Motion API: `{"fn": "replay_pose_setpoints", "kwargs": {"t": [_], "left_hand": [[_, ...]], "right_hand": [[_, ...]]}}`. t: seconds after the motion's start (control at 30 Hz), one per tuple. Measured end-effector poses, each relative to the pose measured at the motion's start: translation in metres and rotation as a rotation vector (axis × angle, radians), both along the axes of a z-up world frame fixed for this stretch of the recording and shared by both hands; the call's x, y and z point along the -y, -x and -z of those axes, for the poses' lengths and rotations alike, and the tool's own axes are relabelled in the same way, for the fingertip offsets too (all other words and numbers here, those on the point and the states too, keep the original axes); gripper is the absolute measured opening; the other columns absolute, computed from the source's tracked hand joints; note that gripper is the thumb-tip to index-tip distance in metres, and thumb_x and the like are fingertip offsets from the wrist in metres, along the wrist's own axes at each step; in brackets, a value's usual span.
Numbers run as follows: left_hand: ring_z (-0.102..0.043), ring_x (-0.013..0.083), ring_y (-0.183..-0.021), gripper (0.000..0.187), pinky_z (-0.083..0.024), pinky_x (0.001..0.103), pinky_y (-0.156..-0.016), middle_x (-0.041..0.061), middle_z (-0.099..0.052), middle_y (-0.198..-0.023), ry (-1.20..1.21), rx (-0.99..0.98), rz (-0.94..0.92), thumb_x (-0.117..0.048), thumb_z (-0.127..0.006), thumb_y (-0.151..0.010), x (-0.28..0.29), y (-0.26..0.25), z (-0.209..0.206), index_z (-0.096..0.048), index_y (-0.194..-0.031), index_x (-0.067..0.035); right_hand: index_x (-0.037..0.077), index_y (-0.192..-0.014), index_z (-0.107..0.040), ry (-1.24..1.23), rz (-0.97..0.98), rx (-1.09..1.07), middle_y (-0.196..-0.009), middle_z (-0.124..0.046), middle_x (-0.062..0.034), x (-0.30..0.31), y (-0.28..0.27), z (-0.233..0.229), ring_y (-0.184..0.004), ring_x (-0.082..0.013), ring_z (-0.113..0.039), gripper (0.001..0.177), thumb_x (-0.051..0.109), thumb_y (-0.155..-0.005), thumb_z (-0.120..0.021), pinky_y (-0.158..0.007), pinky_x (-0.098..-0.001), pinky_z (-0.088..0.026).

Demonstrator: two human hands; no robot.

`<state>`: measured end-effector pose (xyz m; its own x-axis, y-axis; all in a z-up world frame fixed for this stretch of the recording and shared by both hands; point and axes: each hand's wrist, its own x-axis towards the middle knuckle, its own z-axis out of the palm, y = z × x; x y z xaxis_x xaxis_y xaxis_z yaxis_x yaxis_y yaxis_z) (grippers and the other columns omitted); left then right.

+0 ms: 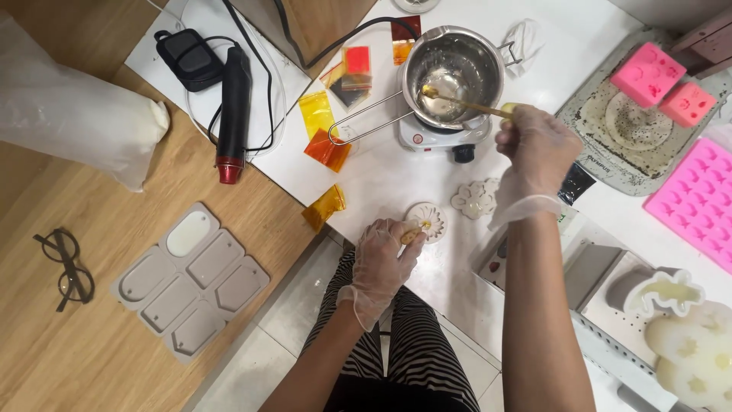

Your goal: Applying yellow material to the center of flower-shaped wax molds using a small tool.

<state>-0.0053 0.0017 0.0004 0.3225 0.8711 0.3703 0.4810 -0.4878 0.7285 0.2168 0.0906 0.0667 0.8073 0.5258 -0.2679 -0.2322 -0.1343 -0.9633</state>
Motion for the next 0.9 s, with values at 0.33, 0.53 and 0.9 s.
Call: {"fn": "replay_pose_setpoints", "kwargs": {"t": [0.33, 0.53, 0.9], "left_hand": [[-0.060, 0.0203, -0.084, 0.022, -0.052, 0.036, -0.079, 0.006, -0.065, -0.093, 0.244, -0.156, 0.022, -0.028, -0.069, -0.094, 0.006, 0.003, -0.001, -0.064, -0.105, -0.009], [-0.061, 0.0200, -0.083, 0.021, -0.052, 0.035, -0.079, 0.005, -0.066, -0.092, 0.237, -0.078, -0.009, -0.020, -0.074, -0.090, 0.008, 0.004, -0.003, -0.064, -0.103, -0.008], [-0.062, 0.0192, -0.082, 0.020, -0.051, 0.035, -0.083, 0.002, -0.067, -0.089, 0.231, -0.049, 0.010, -0.018, -0.074, -0.090, 0.008, 0.003, -0.009, -0.064, -0.104, -0.007]], "right_hand": [[0.000, -0.103, -0.070, -0.087, 0.050, -0.057, -0.084, -0.070, -0.0024, 0.113, 0.040, -0.082, -0.059, -0.0041, -0.061, 0.008, 0.006, -0.098, -0.067, -0.050, -0.0121, -0.053], [0.003, -0.101, -0.071, 0.076, 0.118, -0.087, -0.076, -0.065, -0.0017, 0.181, 0.073, -0.040, -0.060, -0.0083, -0.060, 0.006, 0.004, -0.101, -0.066, -0.055, -0.0184, -0.056], [0.000, -0.113, -0.070, -0.009, -0.072, 0.214, -0.102, -0.074, -0.0126, 0.211, 0.098, 0.031, -0.079, -0.0149, -0.067, 0.017, -0.006, -0.099, -0.062, -0.075, -0.0265, -0.064]]}}
